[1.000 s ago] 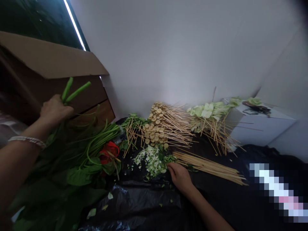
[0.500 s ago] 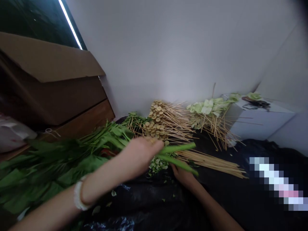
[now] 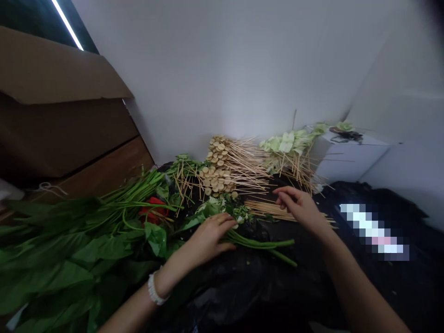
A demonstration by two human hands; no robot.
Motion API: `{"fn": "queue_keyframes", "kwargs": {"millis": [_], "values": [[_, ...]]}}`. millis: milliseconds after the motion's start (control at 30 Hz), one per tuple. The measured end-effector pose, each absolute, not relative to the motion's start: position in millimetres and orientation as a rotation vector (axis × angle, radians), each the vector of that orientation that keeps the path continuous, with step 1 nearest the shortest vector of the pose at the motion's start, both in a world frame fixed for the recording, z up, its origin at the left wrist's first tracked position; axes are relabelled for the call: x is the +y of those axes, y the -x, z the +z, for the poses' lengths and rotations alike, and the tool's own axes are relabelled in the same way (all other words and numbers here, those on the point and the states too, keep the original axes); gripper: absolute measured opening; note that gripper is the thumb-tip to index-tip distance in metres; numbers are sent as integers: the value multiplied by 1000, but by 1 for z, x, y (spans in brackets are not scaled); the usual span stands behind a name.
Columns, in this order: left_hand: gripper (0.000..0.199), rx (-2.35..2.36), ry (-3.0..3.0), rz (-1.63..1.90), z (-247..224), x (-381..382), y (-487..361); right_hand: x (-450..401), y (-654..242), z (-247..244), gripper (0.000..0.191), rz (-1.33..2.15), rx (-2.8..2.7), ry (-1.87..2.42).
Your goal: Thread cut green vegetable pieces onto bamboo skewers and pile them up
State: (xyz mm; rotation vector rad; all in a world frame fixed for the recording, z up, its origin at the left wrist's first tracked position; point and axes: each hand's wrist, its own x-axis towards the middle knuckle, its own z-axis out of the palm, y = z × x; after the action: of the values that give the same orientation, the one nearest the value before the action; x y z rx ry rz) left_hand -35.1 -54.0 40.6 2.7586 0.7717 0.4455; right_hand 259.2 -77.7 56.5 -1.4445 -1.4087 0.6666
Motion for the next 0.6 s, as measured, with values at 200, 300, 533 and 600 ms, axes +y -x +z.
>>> {"fn": "queue_keyframes", "kwargs": {"millis": [200,300,533,600], "values": [[25,1130,-2500,798,73,-19,68,-100,-231,51,26,593,-1780,1464],[25,1183,-2332,969,73,-3,56,-113,-201,35,18,457,-2129,1426],[32,1114,-1970,1274,48,3,44,-122,-175,-4,15,208,-2344,1594],[35,1121,-1894,1355,44,-2,47,-118,-179,-3,15,277,-2291,1562]]}}
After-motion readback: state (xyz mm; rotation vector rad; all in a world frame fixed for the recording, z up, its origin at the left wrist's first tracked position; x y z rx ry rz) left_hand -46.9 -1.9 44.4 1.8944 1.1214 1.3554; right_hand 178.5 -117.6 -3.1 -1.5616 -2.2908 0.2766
